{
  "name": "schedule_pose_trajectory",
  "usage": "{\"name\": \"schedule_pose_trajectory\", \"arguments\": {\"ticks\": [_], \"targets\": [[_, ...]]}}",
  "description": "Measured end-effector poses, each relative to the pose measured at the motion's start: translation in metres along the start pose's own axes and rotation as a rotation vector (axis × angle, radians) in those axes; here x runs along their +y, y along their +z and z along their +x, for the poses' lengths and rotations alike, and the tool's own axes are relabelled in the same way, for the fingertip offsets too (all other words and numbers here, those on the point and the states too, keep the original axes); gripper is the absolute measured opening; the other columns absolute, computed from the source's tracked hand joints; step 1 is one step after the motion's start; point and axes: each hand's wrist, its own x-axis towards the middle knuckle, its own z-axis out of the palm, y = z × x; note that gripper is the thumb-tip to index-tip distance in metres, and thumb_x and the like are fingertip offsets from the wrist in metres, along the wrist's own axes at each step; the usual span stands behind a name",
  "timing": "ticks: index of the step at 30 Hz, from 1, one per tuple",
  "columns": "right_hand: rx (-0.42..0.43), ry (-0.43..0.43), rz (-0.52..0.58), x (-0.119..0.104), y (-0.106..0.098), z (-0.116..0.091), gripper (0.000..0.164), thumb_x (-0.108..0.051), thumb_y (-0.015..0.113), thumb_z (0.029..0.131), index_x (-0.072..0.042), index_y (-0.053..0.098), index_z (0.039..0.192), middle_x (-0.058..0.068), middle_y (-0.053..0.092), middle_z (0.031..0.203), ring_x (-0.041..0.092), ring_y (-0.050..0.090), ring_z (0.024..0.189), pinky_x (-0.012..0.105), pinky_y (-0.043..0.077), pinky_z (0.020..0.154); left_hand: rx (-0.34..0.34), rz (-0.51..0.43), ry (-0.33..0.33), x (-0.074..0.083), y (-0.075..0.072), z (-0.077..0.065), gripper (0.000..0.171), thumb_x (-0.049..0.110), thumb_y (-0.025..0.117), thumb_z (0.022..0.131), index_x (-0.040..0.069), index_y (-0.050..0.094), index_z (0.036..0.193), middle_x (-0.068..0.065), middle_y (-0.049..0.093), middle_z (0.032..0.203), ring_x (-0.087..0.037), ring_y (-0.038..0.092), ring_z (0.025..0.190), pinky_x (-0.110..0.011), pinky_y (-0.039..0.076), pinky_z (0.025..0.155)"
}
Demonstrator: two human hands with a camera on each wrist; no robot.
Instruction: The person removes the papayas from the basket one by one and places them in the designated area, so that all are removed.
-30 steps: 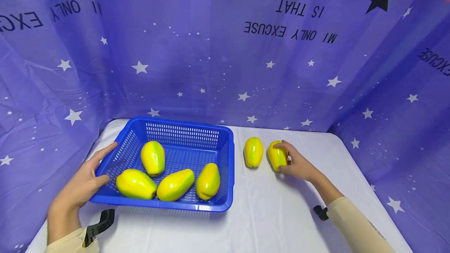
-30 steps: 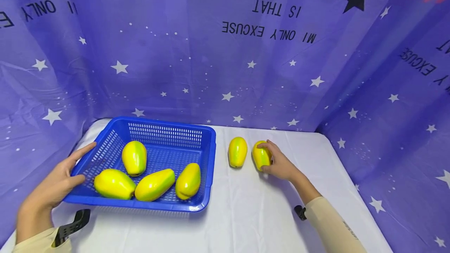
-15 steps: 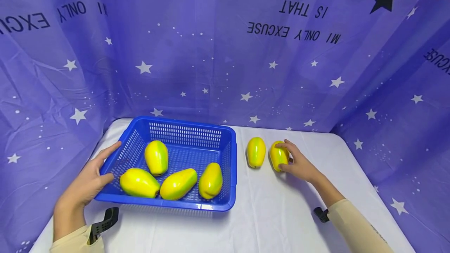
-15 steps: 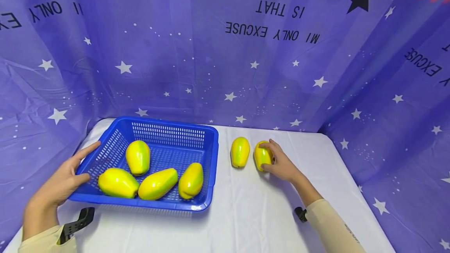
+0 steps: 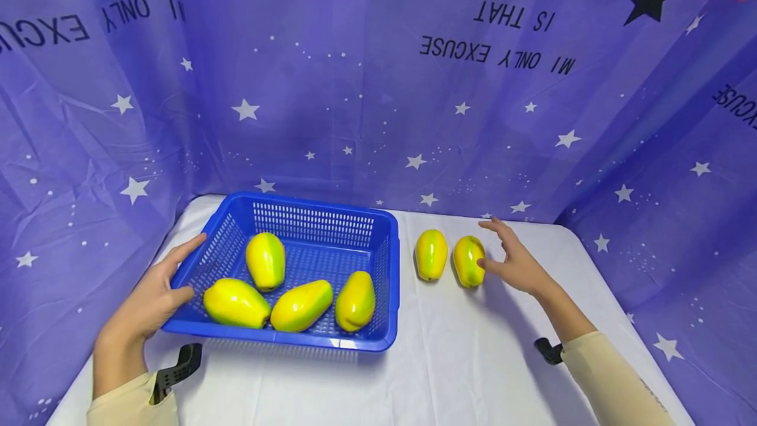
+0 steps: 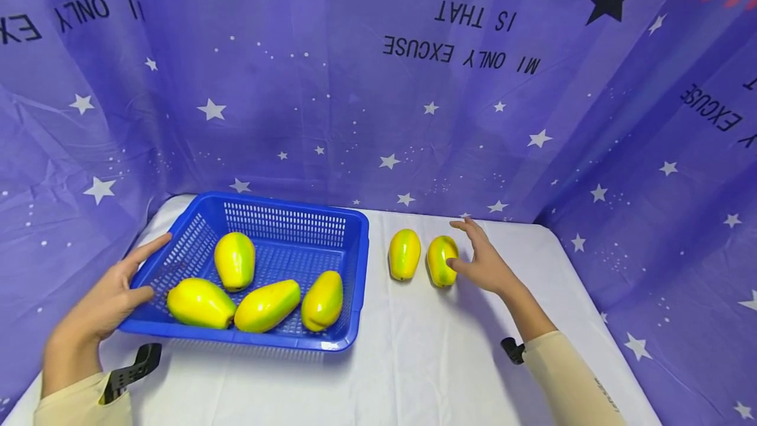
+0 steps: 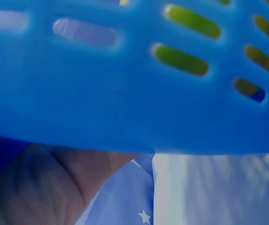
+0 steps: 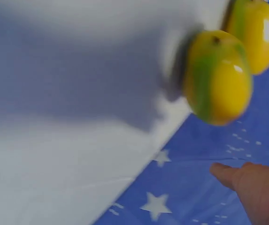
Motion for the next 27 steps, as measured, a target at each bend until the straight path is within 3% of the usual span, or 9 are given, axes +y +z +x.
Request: {"name": "schedule_pose_trajectory", "arguments": {"ticks": [8, 15, 18, 21, 27], "targets": [[-0.005, -0.030, -0.159, -0.052, -0.018, 0.016, 0.087, -0.019, 0.074, 0.081, -0.026, 0.027, 0.154, 0.005, 0.004, 0.162, 0.041, 0.011, 0.144, 0.075, 0.019, 0.099, 0.002, 0.049, -0.025, 0.003, -0.002, 0.005, 0.093, -0.017, 0.052, 0.074, 0.018, 0.025, 0.156, -0.024, 0.028, 0.153, -0.004, 0.033, 0.120, -0.007, 0.025, 0.087], [-0.043, -0.095, -0.265, -0.103, -0.011, 0.030, 0.099, -0.028, 0.079, 0.074, -0.041, 0.021, 0.153, -0.002, -0.001, 0.162, 0.035, 0.007, 0.146, 0.075, 0.023, 0.096, -0.017, 0.008, -0.055, 0.005, 0.001, 0.009, 0.092, -0.016, 0.051, 0.076, 0.015, 0.022, 0.156, -0.023, 0.024, 0.155, -0.038, 0.030, 0.127, -0.009, 0.024, 0.089], [-0.071, -0.125, -0.292, -0.127, -0.002, 0.037, 0.100, -0.031, 0.079, 0.073, -0.041, 0.021, 0.153, -0.003, -0.003, 0.162, 0.034, 0.000, 0.147, 0.078, 0.021, 0.095, -0.021, -0.011, -0.058, 0.003, 0.002, 0.009, 0.092, -0.017, 0.050, 0.075, 0.014, 0.021, 0.157, -0.023, 0.022, 0.155, -0.042, 0.027, 0.129, -0.010, 0.023, 0.091], [-0.093, -0.155, -0.316, -0.152, 0.010, 0.046, 0.099, -0.035, 0.078, 0.072, -0.042, 0.021, 0.153, -0.004, -0.005, 0.162, 0.033, -0.005, 0.147, 0.078, 0.018, 0.095, -0.020, -0.005, -0.053, 0.002, 0.001, 0.007, 0.092, -0.017, 0.050, 0.075, 0.014, 0.021, 0.157, -0.023, 0.023, 0.155, -0.039, 0.031, 0.127, -0.009, 0.024, 0.090], [-0.127, -0.260, -0.326, -0.195, 0.038, 0.072, 0.100, -0.037, 0.080, 0.072, -0.038, 0.023, 0.154, -0.005, -0.006, 0.162, 0.030, -0.007, 0.147, 0.074, 0.020, 0.099, -0.005, 0.022, -0.034, -0.001, -0.003, 0.000, 0.092, -0.016, 0.051, 0.075, 0.016, 0.023, 0.156, -0.023, 0.024, 0.154, -0.005, 0.030, 0.124, -0.005, 0.023, 0.088]]}}
